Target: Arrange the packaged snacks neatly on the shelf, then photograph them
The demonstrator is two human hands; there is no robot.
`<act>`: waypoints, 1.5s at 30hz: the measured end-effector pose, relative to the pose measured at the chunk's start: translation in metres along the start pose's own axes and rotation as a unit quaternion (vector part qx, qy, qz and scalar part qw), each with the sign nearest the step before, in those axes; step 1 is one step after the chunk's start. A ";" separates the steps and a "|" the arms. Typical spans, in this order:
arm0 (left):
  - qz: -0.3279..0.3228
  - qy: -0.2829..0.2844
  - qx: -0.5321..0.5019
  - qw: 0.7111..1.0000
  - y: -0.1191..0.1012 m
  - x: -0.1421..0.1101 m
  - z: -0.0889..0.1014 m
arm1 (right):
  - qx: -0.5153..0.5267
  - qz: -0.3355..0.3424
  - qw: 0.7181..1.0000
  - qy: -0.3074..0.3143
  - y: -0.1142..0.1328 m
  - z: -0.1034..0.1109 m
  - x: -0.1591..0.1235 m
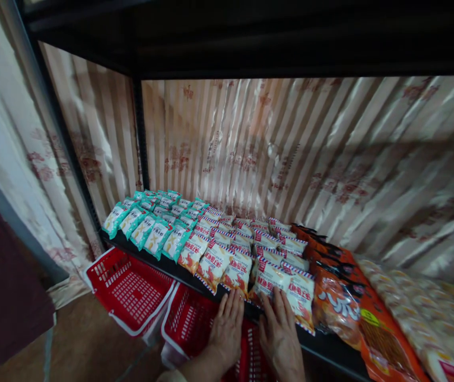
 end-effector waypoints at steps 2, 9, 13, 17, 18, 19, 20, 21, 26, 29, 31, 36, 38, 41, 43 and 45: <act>-0.004 0.007 0.017 1.000 -0.001 0.000 -0.005 | -0.006 -0.014 1.000 0.005 0.002 0.003 -0.004; -0.018 -0.041 0.059 0.997 -0.004 0.004 0.006 | -0.026 -0.044 0.998 0.021 0.005 -0.006 -0.027; -0.013 -0.076 0.095 0.993 -0.004 0.004 0.008 | -0.012 -0.085 0.994 0.066 0.004 -0.020 -0.038; -0.022 -0.071 0.096 0.993 -0.005 0.004 0.000 | 0.001 -0.116 0.990 0.085 0.011 -0.026 -0.043; -0.023 -0.064 0.090 0.994 -0.004 0.004 -0.003 | 0.003 -0.119 0.989 0.084 0.013 -0.028 -0.045; -0.022 -0.056 0.083 0.995 -0.003 0.004 -0.006 | 0.003 -0.120 0.989 0.081 0.015 -0.030 -0.047; -0.019 -0.046 0.073 0.996 -0.002 0.005 -0.010 | 0.006 -0.118 0.990 0.075 0.016 -0.033 -0.049; -0.015 -0.034 0.062 0.997 0.000 0.006 -0.015 | 0.008 -0.116 0.991 0.069 0.017 -0.037 -0.052; -0.004 0.018 0.022 1.000 0.006 0.008 -0.038 | 0.032 -0.098 0.994 0.039 0.014 -0.058 -0.065; -0.008 0.030 0.011 0.999 0.007 0.008 -0.042 | 0.033 -0.105 0.993 0.033 0.012 -0.063 -0.069; -0.014 0.041 -0.007 0.999 0.007 0.009 -0.038 | 0.027 -0.122 0.992 0.034 0.013 -0.062 -0.068; -0.002 0.136 -0.117 0.984 0.014 0.009 -0.022 | 0.038 -0.157 0.986 0.044 0.022 -0.055 -0.057; 0.009 0.166 -0.172 0.971 0.017 0.008 -0.012 | 0.042 -0.156 0.985 0.057 0.024 -0.055 -0.053; 0.032 0.197 -0.231 0.952 0.020 0.006 0.000 | 0.030 -0.160 0.984 0.069 0.019 -0.052 -0.050; 0.046 0.225 -0.236 0.944 0.022 0.003 0.005 | 0.017 -0.157 0.985 0.073 0.015 -0.050 -0.049; 0.051 0.250 -0.222 0.941 0.025 0.001 0.011 | 0.002 -0.151 0.985 0.081 0.015 -0.049 -0.049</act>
Point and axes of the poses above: each hand's wrist, its own x-axis towards the middle knuckle, its own z-axis out of the back of the hand, y = z × x, the point moved 10 cm from there along x, towards the middle knuckle, and after that the axes turned 15 degrees about -y, right-handed, at the moved point
